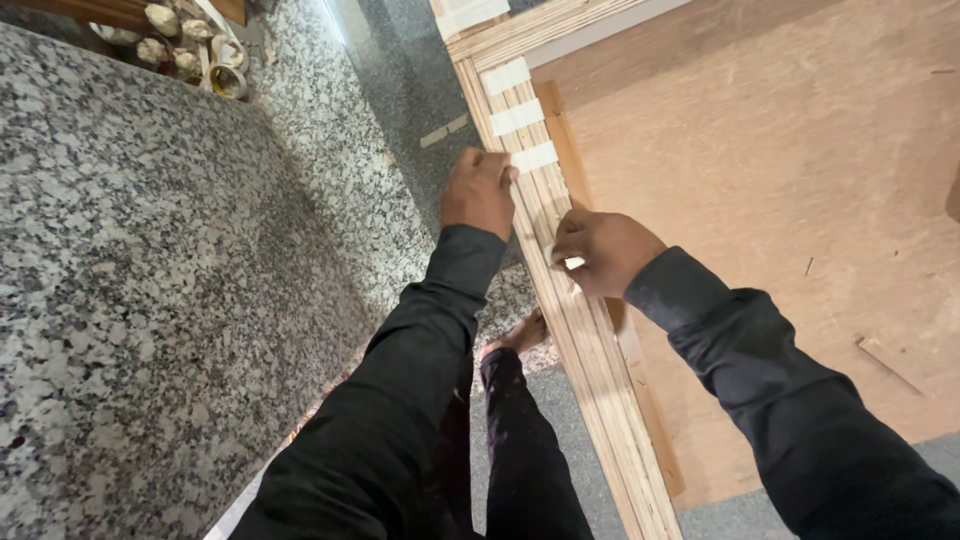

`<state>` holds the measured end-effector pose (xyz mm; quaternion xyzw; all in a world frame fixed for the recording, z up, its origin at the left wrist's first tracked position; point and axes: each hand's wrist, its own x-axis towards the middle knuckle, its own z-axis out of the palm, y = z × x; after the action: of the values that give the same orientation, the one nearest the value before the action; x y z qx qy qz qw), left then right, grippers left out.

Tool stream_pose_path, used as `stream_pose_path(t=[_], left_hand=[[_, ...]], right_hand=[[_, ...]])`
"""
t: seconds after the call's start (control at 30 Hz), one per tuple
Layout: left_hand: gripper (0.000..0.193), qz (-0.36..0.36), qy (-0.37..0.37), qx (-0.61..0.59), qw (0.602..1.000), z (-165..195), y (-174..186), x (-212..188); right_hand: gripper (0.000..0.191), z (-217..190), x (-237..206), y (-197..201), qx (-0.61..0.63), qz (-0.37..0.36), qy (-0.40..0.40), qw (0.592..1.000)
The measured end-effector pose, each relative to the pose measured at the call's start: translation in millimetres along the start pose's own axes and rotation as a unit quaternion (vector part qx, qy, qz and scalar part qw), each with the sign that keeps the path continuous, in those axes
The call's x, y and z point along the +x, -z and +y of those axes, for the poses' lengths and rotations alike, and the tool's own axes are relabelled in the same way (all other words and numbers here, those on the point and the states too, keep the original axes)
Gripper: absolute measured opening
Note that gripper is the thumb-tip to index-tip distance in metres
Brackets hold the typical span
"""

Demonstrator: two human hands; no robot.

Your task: The person applies pieces of white adhesive tape to the edges of a wooden cabinet and then removes them.

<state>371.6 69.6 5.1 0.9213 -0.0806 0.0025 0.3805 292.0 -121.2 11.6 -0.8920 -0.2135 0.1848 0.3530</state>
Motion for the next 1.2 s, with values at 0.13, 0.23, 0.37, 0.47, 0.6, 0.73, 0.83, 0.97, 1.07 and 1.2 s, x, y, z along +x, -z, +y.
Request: stream_pose_path(t=[0.13, 0.23, 0.37, 0.47, 0.6, 0.73, 0.83, 0.97, 1.07, 1.2], left_hand=[[0.009, 0.004, -0.009, -0.002, 1.0, -3, -1, -4], [0.009, -0.022, -0.049, 0.026, 0.998, 0, 4, -23], [0.011, -0.168, -0.033, 0.052, 0.984, 7, 7, -71], [0.016, -0.135, -0.052, 0.002, 0.99, 4, -1, -93], [0.019, -0.11, -0.019, -0.009, 0.994, 2, -20, -107], [0.011, -0.053, 0.023, -0.028, 0.998, 14, -34, -117], [0.007, -0.055, 0.037, 0.0, 0.998, 24, -36, -122], [0.003, -0.041, 0.038, -0.022, 0.998, 27, -32, -122], [0.02, -0.031, 0.035, -0.012, 0.999, 26, -31, -121], [0.011, -0.073, 0.013, -0.018, 0.997, 24, -32, -122]], right_hand=[[0.03, -4, 0, -2, -0.027, 0.007, -0.004, 1.0], [0.023, -6, -4, -2, -0.036, 0.002, -0.009, 0.999], [0.017, -7, -20, -4, 0.079, 0.111, -0.057, 0.989], [0.015, -8, -40, -15, 0.149, 0.269, -0.144, 0.941], [0.015, -19, -61, -48, 0.205, 0.431, -0.276, 0.834], [0.019, -35, -64, -76, 0.416, 0.485, -0.371, 0.674], [0.021, -44, -61, -81, 0.397, 0.469, -0.354, 0.705], [0.027, -43, -62, -65, 0.34, 0.431, -0.358, 0.755], [0.029, -37, -62, -49, 0.254, 0.403, -0.354, 0.805], [0.022, -32, -57, -34, 0.091, 0.352, -0.214, 0.907]])
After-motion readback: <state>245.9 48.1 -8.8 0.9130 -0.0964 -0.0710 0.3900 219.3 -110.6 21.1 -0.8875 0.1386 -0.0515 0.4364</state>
